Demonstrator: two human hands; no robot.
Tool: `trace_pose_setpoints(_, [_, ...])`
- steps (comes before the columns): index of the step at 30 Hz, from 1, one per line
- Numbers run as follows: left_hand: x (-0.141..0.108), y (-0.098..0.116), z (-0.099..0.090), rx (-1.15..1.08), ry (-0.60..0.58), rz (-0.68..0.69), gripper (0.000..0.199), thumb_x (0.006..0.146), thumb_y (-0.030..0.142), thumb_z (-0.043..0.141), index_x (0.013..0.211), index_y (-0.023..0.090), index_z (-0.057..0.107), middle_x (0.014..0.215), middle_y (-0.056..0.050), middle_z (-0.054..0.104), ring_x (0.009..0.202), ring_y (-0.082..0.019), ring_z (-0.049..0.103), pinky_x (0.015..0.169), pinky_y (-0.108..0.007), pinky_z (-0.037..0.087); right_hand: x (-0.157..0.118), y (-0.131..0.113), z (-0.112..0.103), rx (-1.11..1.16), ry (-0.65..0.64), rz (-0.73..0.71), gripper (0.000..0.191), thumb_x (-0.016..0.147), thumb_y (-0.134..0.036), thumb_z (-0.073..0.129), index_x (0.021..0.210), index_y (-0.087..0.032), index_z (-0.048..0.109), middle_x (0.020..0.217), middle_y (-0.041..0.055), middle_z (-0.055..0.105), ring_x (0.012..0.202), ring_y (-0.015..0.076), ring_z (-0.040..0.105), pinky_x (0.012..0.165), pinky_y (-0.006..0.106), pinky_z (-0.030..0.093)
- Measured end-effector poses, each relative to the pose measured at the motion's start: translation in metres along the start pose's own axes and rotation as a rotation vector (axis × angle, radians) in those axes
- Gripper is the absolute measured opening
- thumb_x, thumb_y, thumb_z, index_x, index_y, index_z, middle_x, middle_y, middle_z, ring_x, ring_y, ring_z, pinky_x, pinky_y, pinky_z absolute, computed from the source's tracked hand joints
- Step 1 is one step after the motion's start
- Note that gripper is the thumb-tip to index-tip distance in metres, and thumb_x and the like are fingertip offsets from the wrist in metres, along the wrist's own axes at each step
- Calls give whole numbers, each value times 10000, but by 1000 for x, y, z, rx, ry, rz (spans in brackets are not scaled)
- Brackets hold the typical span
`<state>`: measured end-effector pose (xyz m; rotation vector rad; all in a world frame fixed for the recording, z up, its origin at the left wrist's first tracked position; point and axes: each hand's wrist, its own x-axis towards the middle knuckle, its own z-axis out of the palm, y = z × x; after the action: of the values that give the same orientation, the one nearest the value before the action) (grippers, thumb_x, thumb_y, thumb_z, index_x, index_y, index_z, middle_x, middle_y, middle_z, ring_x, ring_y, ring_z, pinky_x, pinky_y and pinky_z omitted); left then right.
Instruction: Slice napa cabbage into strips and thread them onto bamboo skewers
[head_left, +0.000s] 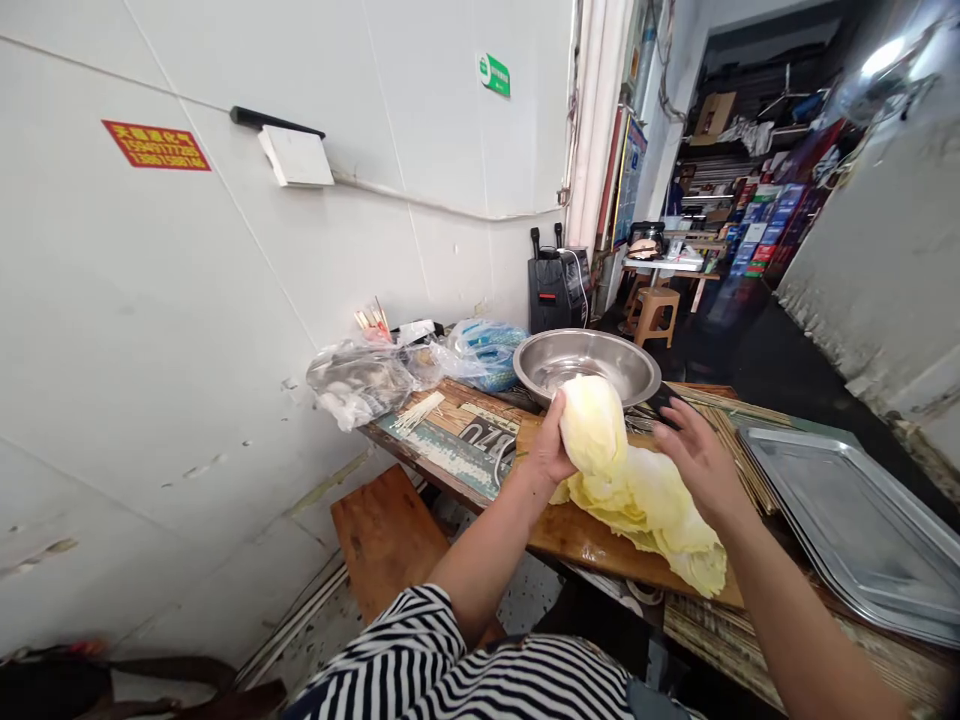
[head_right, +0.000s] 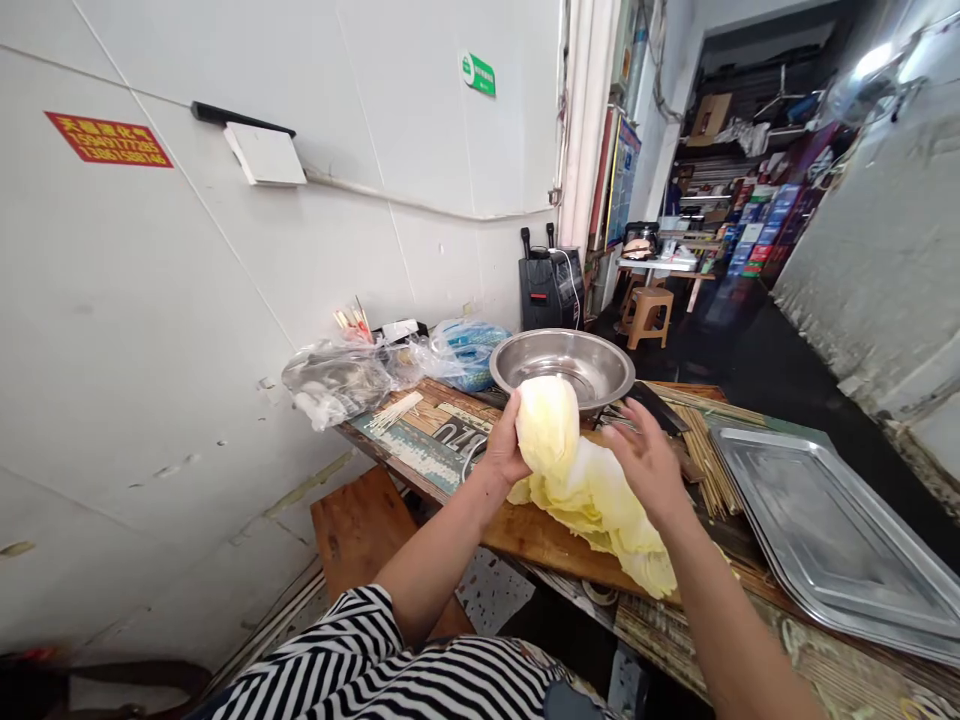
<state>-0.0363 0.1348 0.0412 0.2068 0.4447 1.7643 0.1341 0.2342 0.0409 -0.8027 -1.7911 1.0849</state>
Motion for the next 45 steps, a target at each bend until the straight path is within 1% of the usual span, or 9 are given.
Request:
trace_pose_setpoints(4, [-1,-20,3,36,-47,-99,582,940,538,591,1277,70,670,1142,-188,760,1194,-324,685,1146,-460,462,-5,-29,15,148,-259,57,966,639,-629,848,1453,-304,442,1545,132,493,1307,312,577,1072,517,507])
trace_pose_setpoints(13, [8,-21,10,-77,71,0,535,958,513,530,1250,91,680,1091,-148,775,1139,-299,708,1114,-436,497,-27,-30,14,84,-128,-9,724,627,-551,867,1175,-280,479,1241,87,622,1067,245,654,934,449,562])
trace_pose_setpoints(19, [11,-4,0,-82,116,126,545,850,607,630,1221,212,689,1185,-97,756,1221,-301,657,1099,-439,503,-5,5,6,238,12,263,713,605,-540,803,1202,-242,551,1029,68,700,857,243,674,797,456,589])
trace_pose_setpoints(24, [3,10,-3,-24,97,161,532,830,647,639,1132,216,710,1067,-85,777,1172,-311,679,1076,-478,521,14,16,-2,-105,105,95,684,589,-538,817,1158,-196,650,1279,163,664,1248,359,586,1103,598,442])
trace_pose_setpoints(26, [2,5,0,45,85,147,512,814,622,676,1090,193,722,1068,-110,776,1158,-326,685,1063,-471,530,11,2,1,-87,68,45,695,646,-589,803,1208,-210,652,1376,170,621,1339,355,532,1129,586,430])
trace_pose_setpoints(31, [3,-25,12,262,42,241,540,706,472,823,1114,142,699,1035,-114,762,1058,-302,702,1027,-446,529,-7,-31,21,325,-181,239,814,633,-636,844,1315,-278,580,1217,85,705,1106,273,667,923,467,592])
trace_pose_setpoints(35, [0,-43,23,519,99,462,463,691,363,830,1100,179,716,1040,-63,733,975,-228,665,979,-366,517,-18,-26,33,414,65,257,745,526,-590,917,1112,-227,636,1102,55,719,967,230,668,911,435,590])
trace_pose_setpoints(39, [-4,-44,32,728,102,576,377,680,263,839,1035,183,740,1068,-62,722,1011,-218,643,997,-327,490,-21,-16,28,472,250,233,810,507,-548,933,1170,-209,615,1150,62,709,956,218,675,945,457,580])
trace_pose_setpoints(45, [-13,-44,37,631,97,628,465,606,238,898,995,206,646,972,-17,693,965,-185,637,927,-276,502,-12,-13,18,619,345,238,748,554,-483,925,1190,-227,627,1263,80,701,1080,253,685,993,491,569])
